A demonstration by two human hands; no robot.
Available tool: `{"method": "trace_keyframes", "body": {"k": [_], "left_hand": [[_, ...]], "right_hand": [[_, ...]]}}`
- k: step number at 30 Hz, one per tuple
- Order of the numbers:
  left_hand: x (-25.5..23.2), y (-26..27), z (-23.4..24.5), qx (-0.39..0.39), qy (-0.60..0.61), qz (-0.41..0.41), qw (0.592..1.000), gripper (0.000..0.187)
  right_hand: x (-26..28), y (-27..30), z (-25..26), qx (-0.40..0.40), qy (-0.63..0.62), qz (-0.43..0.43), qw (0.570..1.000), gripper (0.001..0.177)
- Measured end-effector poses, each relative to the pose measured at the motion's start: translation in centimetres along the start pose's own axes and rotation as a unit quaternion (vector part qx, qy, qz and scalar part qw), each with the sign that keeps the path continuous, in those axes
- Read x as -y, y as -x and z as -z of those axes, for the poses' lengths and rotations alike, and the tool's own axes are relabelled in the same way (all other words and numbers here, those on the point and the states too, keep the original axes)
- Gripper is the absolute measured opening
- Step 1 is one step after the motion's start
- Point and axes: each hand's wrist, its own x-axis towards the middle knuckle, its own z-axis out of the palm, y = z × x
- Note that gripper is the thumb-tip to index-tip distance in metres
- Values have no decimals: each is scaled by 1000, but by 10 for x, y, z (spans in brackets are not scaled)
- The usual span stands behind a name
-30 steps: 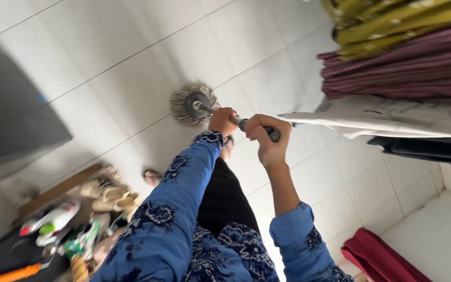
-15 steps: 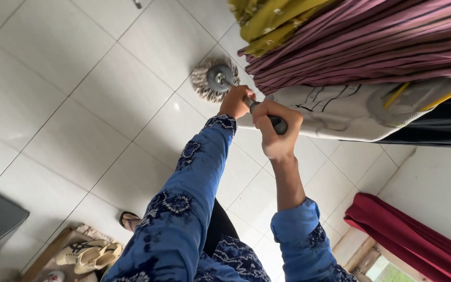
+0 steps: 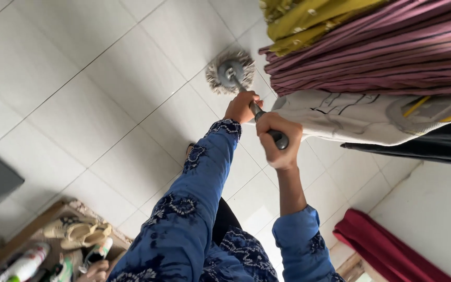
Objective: The person mops a tiled floor with a spin mop, moving through a cluttered room and around various objects including a fan, water bottles, and a clothes rack. The person briefly picks up a small black object from the floor at 00:53 and places it back down before continuing to mop.
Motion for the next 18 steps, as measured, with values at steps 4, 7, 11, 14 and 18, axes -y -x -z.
{"method": "trace_keyframes", "body": {"k": [4, 7, 11, 14, 18], "left_hand": [[24, 70, 34, 1, -58, 66, 996, 35], [63, 134, 54, -88, -71, 81, 990, 30], [133, 232, 68, -180, -69, 148, 970, 21], [130, 334, 103, -233, -16, 182, 955, 20], [228, 402, 74, -261, -36, 234, 936, 38]], "right_hand": [[28, 14, -31, 39, -59, -11, 997, 20], [52, 32, -69, 78, -126, -39, 988, 18], [80, 73, -131, 164, -214, -58, 961, 17], [100, 113, -183, 228, -253, -58, 938, 17], [153, 169, -234, 303, -269, -77, 911, 19]]}}
